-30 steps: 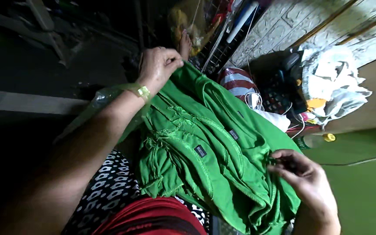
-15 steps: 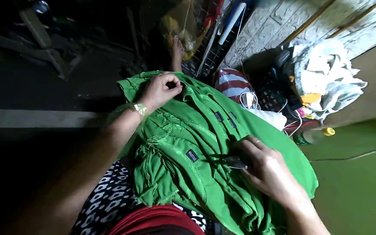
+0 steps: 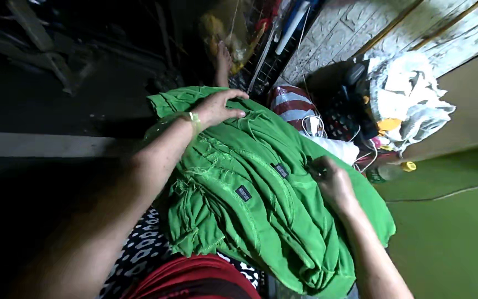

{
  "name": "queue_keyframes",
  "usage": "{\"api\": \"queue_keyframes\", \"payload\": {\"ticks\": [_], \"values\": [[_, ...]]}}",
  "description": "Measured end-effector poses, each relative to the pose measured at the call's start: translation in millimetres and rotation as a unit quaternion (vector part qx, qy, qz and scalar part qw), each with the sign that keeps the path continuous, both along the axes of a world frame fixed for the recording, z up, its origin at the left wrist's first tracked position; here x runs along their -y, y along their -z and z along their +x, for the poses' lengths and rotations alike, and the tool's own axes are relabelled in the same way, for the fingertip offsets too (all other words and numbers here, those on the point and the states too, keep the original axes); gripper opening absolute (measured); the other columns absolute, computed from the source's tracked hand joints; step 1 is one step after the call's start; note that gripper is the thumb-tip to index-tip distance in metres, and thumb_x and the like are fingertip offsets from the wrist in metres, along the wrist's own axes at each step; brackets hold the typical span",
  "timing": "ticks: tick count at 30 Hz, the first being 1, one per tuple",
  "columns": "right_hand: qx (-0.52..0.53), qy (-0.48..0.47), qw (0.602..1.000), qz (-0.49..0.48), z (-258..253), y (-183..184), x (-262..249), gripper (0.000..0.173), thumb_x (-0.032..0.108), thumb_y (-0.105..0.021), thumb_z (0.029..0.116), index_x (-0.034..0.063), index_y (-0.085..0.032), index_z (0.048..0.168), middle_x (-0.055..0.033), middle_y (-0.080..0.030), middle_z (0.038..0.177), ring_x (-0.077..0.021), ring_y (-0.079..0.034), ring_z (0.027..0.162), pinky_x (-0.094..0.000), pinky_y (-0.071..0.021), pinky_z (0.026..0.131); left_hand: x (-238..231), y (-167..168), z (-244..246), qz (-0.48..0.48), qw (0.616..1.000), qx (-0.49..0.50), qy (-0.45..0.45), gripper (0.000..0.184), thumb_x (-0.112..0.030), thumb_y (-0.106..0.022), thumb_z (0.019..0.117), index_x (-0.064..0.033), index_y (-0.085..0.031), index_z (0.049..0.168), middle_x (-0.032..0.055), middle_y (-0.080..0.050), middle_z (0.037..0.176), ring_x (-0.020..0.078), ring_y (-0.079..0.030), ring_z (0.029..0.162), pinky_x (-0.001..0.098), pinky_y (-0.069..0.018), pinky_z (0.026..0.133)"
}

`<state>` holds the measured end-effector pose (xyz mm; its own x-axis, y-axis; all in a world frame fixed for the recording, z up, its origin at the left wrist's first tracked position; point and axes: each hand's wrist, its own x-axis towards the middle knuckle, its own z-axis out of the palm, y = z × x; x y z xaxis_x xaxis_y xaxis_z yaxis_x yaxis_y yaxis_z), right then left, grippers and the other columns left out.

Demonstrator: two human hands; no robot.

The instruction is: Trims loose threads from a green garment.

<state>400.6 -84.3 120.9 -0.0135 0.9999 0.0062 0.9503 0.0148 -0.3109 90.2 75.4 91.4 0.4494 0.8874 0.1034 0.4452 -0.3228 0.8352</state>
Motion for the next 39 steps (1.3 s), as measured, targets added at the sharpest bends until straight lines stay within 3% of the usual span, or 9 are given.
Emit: {"api": "queue_keyframes", "payload": {"ticks": [6, 11, 16, 21, 24, 27, 30, 34, 39], "values": [[0.043, -0.177, 0.983, 0.009, -28, -51, 5, 0.022, -0.008, -0.065, 0.0849, -0.0013, -0.072, 0.104, -0.0177, -0.069, 0.1, -0.0343, -0.068, 0.079, -0.0578, -0.0546, 0.066, 52, -7, -39, 0.156, 0.981, 0.114, -0.032, 0.017, -0.013, -0.062, 0.0951, -0.0001, -0.071, 0.102, 0.0136, -0.065, 0.123, 0.0159, -0.061, 0.116, 0.0319, -0.0501, 0.098], [0.054, -0.235, 0.967, 0.086, -81, -76, -2, 0.022, -0.005, -0.073, 0.0787, 0.0003, -0.069, 0.1, -0.0153, -0.067, 0.089, -0.031, -0.068, 0.071, -0.0513, -0.0554, 0.058, 75, 10, -51, 0.166, 0.985, 0.029, 0.036, 0.023, -0.019, -0.066, 0.0924, -0.0045, -0.075, 0.108, 0.0122, -0.07, 0.118, 0.0238, -0.064, 0.116, 0.0463, -0.0502, 0.101], [0.03, -0.284, 0.955, 0.083, -118, -40, -5, 0.027, 0.008, -0.078, 0.0803, -0.0009, -0.068, 0.104, -0.0187, -0.064, 0.094, -0.0304, -0.066, 0.064, -0.0473, -0.0553, 0.053, 78, 7, -43, 0.188, 0.982, 0.035, 0.002, 0.017, -0.019, -0.068, 0.0944, -0.0038, -0.076, 0.096, 0.0115, -0.072, 0.106, 0.0211, -0.067, 0.104, 0.0411, -0.0518, 0.094], [-0.055, -0.251, 0.959, 0.122, -106, -23, -10, 0.016, -0.001, -0.063, 0.0864, -0.005, -0.068, 0.101, -0.0194, -0.066, 0.093, -0.0274, -0.067, 0.068, -0.0434, -0.0563, 0.059, 73, -2, -38, 0.131, 0.983, 0.124, -0.033, 0.022, -0.022, -0.064, 0.098, -0.0022, -0.071, 0.094, 0.0046, -0.068, 0.101, 0.0065, -0.063, 0.099, 0.0263, -0.0509, 0.091], [-0.246, -0.102, 0.964, 0.001, -96, -29, -22, 0.015, 0.004, -0.05, 0.1035, -0.0017, -0.062, 0.109, -0.0058, -0.061, 0.086, -0.009, -0.057, 0.07, -0.0274, -0.0492, 0.065, 77, -14, -24, 0.13, 0.971, 0.16, -0.118, 0.026, -0.019, -0.057, 0.1036, 0.0038, -0.068, 0.099, 0.0106, -0.065, 0.103, 0.0102, -0.062, 0.096, 0.0282, -0.0506, 0.089], [-0.426, 0.025, 0.901, -0.076, -86, -25, -36, 0.015, 0.017, -0.047, 0.1086, 0.0128, -0.058, 0.1, 0.0071, -0.055, 0.074, 0.0007, -0.054, 0.063, -0.0186, -0.0482, 0.059, 87, -17, -15, 0.147, 0.953, 0.176, -0.2, 0.035, -0.023, -0.044, 0.1091, 0.0023, -0.066, 0.099, 0.0034, -0.065, 0.088, 0.0026, -0.062, 0.08, 0.0218, -0.0531, 0.077], [-0.468, 0.026, 0.879, -0.088, -89, -26, -35, 0.017, 0.016, -0.046, 0.1088, 0.0125, -0.06, 0.099, 0.0077, -0.056, 0.072, 0.0014, -0.054, 0.061, -0.017, -0.0476, 0.057, 102, -9, -6, 0.144, 0.97, 0.108, -0.164, 0.038, -0.032, -0.062, 0.0983, 0.0029, -0.065, 0.112, 0.0154, -0.068, 0.102, 0.0203, -0.068, 0.092, 0.0395, -0.0569, 0.082], [-0.476, -0.026, 0.875, -0.085, -91, -25, -30, 0.014, 0.014, -0.049, 0.1069, 0.0131, -0.061, 0.1, 0.0074, -0.058, 0.075, 0.0013, -0.056, 0.065, -0.0164, -0.0491, 0.06, 106, -20, 27, 0.099, 0.974, -0.059, -0.196, 0.091, -0.061, -0.081, 0.0761, -0.0023, -0.053, 0.14, 0.0308, -0.054, 0.134, 0.0465, -0.06, 0.114, 0.0607, -0.051, 0.089], [-0.484, -0.07, 0.871, -0.057, -81, -26, -27, 0.02, 0.001, -0.062, 0.0894, 0.0126, -0.061, 0.106, 0.0064, -0.064, 0.08, -0.0004, -0.061, 0.067, -0.0185, -0.0533, 0.06, 91, -40, 36, 0.04, 0.963, -0.12, -0.237, 0.057, -0.012, -0.075, 0.0874, 0.0008, -0.051, 0.138, 0.0337, -0.05, 0.138, 0.0504, -0.059, 0.116, 0.0612, -0.051, 0.088]]}}
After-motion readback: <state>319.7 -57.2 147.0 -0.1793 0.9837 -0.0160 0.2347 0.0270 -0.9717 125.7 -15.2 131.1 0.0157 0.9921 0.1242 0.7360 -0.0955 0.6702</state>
